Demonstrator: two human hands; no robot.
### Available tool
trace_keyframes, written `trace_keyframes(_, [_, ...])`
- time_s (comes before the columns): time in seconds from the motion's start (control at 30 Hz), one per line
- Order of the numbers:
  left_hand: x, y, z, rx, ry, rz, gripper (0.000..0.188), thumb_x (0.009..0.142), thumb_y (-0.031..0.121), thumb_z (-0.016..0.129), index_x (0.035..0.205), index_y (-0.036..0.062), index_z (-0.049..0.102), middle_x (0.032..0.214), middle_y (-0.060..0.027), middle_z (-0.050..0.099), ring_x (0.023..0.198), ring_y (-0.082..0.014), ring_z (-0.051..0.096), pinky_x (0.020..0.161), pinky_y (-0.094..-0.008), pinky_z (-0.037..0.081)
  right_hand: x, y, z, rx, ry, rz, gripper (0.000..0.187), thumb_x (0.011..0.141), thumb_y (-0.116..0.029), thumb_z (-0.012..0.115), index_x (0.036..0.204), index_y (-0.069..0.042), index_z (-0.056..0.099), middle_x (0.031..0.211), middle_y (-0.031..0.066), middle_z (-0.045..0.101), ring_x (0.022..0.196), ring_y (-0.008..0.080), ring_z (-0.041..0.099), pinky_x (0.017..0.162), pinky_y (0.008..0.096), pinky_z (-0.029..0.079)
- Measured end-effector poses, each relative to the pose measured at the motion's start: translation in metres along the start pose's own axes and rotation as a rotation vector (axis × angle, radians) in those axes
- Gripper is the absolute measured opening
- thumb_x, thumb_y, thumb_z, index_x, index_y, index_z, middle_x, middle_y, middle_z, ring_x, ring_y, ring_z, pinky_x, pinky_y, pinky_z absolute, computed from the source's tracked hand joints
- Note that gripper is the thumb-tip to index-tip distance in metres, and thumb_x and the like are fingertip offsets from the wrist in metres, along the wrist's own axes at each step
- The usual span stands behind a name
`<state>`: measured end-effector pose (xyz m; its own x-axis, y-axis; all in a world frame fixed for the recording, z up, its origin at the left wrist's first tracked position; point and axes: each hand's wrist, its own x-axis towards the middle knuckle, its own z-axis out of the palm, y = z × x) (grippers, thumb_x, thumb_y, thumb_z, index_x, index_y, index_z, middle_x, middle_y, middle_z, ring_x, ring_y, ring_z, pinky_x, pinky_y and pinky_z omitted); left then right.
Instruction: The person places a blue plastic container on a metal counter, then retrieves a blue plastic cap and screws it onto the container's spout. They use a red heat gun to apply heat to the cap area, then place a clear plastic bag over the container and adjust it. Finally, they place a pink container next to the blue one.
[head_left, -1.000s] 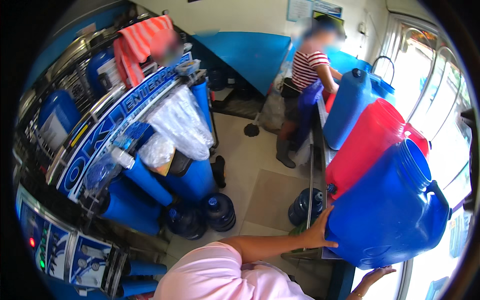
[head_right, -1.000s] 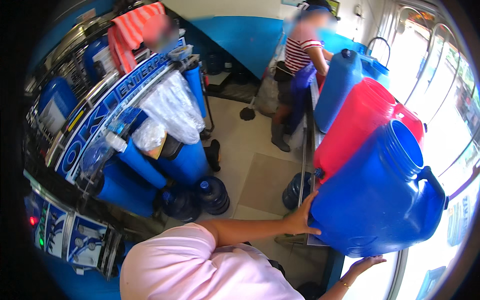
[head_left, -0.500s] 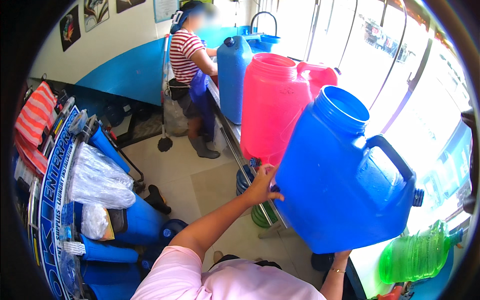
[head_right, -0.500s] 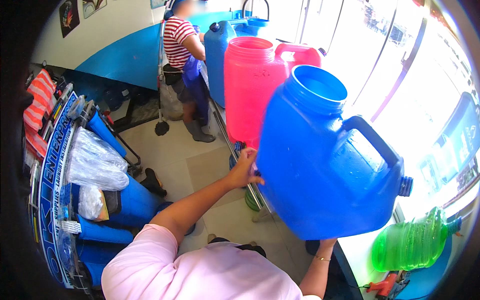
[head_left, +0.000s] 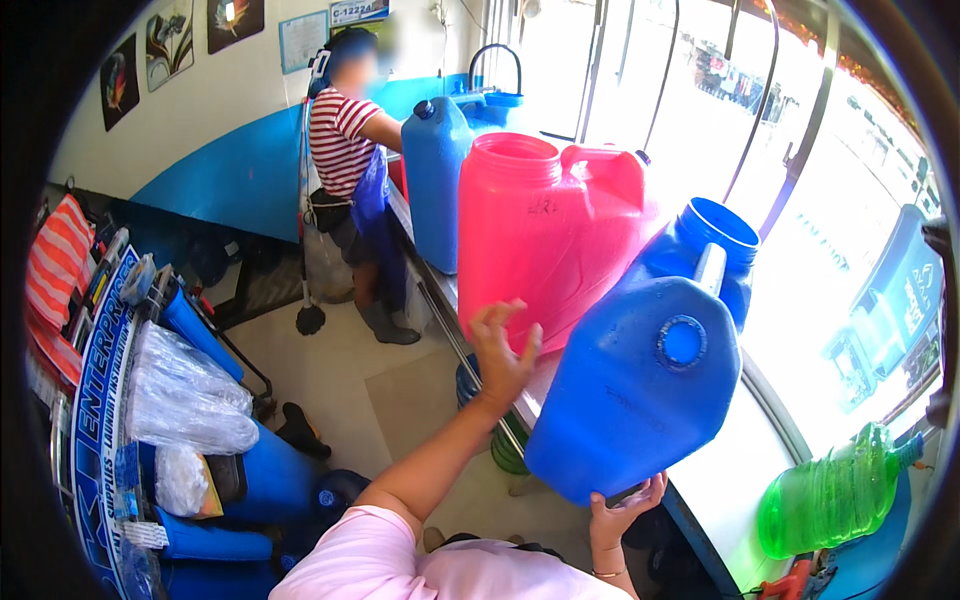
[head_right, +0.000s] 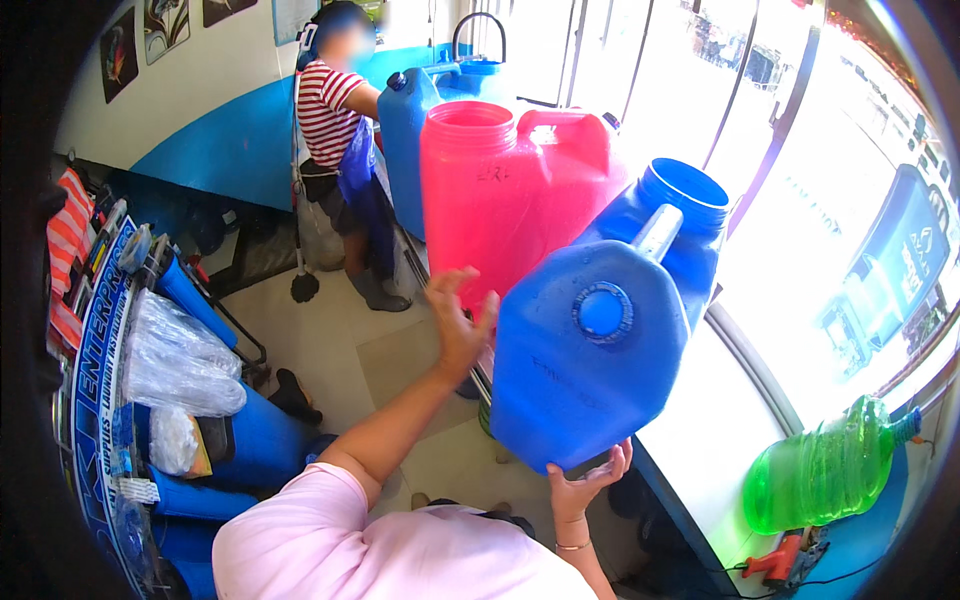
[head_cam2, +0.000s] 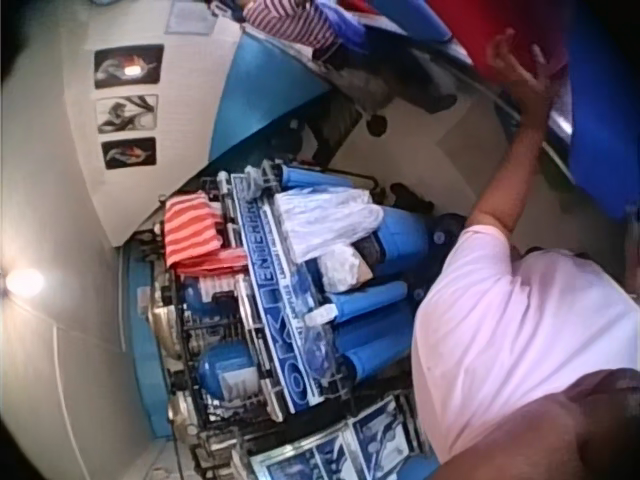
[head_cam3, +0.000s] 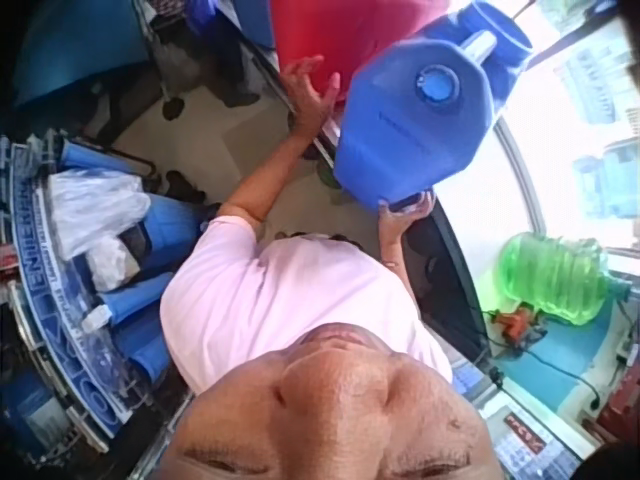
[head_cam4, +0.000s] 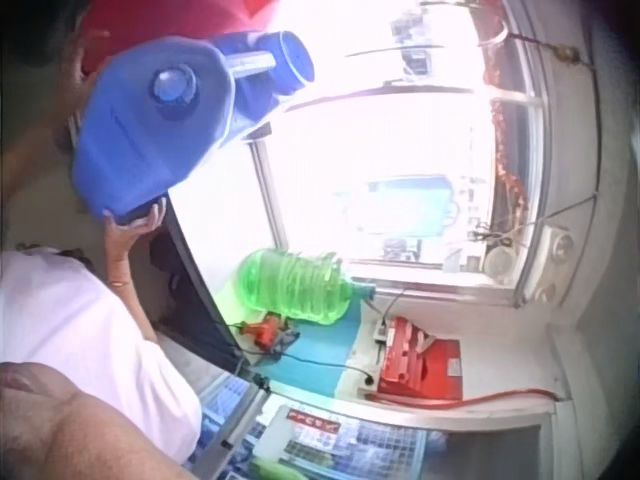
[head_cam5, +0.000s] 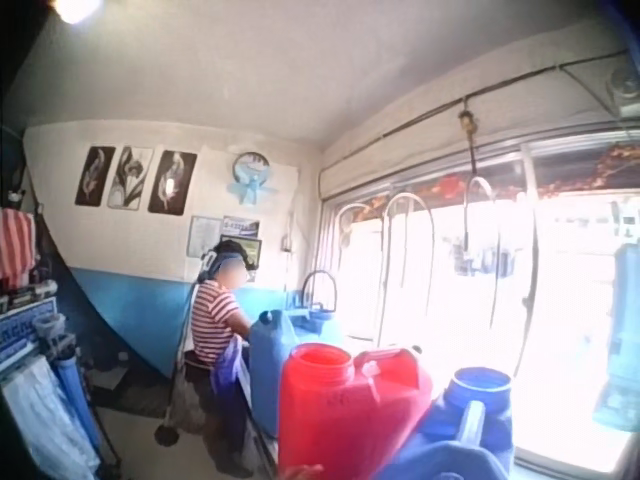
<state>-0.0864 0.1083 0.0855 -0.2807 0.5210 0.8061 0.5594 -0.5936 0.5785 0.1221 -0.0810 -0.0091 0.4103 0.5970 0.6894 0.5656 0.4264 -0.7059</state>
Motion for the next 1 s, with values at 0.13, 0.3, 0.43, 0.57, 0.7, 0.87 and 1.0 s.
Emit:
trace_keyframes(0.13, [0.116,0.048,-0.024,0.333,0.054,0.308,0.069,0.078,0.043,0.075,0.132,0.0077,0.049,0.133,-0.0160,0.045,0.129,-0.0351,0.034,0.107,-0.0494,0.028,-0.003,0.015,0.010,-0.005,-0.004,-0.040,0.106,0.072,-0.063,0.073,0.142,-0.006,0.017,0.147,0.0223,0.017,0.139,0.0372,0.018,0.113,0.0515,0.018])
trace_keyframes(0.3, [0.215,0.052,-0.017,0.726,-0.364,0.529,0.082,0.072,0.059,0.072,0.133,0.0085,0.051,0.129,-0.0148,0.053,0.125,-0.0291,0.047,0.109,-0.0509,0.027,0.000,0.032,0.003,-0.047,-0.076,-0.154,0.107,0.075,-0.067,0.067,0.145,-0.006,0.014,0.148,0.0232,0.014,0.139,0.0401,0.016,0.112,0.0544,0.018])
trace_keyframes(0.43, [0.252,0.045,-0.022,0.804,-0.776,0.504,0.086,0.068,0.061,0.073,0.132,0.0081,0.051,0.121,-0.0113,0.062,0.117,-0.0287,0.057,0.109,-0.0515,0.026,-0.002,0.057,-0.008,-0.071,-0.089,-0.141,0.108,0.078,-0.069,0.062,0.147,-0.005,0.012,0.148,0.0238,0.017,0.139,0.0396,0.017,0.112,0.0543,0.018])
trace_keyframes(0.57, [0.291,0.018,-0.062,0.782,-0.859,0.598,0.083,0.066,0.049,0.081,0.132,0.0092,0.052,0.131,-0.0136,0.057,0.127,-0.0283,0.049,0.110,-0.0526,0.026,-0.009,0.080,-0.022,-0.073,-0.087,-0.065,0.100,0.086,-0.066,0.054,0.149,-0.001,0.011,0.147,0.0239,0.023,0.138,0.0381,0.023,0.112,0.0523,0.019])
trace_keyframes(0.7, [0.321,-0.035,-0.103,0.623,-0.823,0.623,0.069,0.057,0.029,0.088,0.117,0.0126,0.058,0.120,-0.0103,0.052,0.121,-0.0270,0.048,0.104,-0.0417,0.038,-0.002,0.083,-0.029,0.064,-0.056,-0.005,0.086,0.095,-0.058,0.045,0.148,0.003,0.016,0.145,0.0219,0.028,0.134,0.0351,0.032,0.110,0.0487,0.024])
trace_keyframes(0.87, [0.332,-0.079,-0.106,0.364,-0.850,0.244,0.047,0.067,0.014,0.082,0.107,0.0116,0.057,0.103,-0.0073,0.053,0.100,-0.0265,0.054,0.087,-0.0416,0.047,0.018,0.082,-0.040,0.070,-0.045,0.152,0.080,0.098,-0.057,0.038,0.145,0.005,0.023,0.142,0.0195,0.035,0.130,0.0308,0.038,0.108,0.0438,0.030])
trace_keyframes(1.0, [0.323,-0.089,-0.089,0.280,-0.893,0.265,0.038,0.070,-0.003,0.072,0.104,0.0085,0.057,0.101,-0.0093,0.056,0.093,-0.0278,0.059,0.078,-0.0357,0.051,0.028,0.086,-0.039,0.167,0.038,0.183,0.077,0.099,-0.058,0.031,0.143,0.006,0.024,0.140,0.0202,0.036,0.130,0.0305,0.037,0.108,0.0429,0.029])
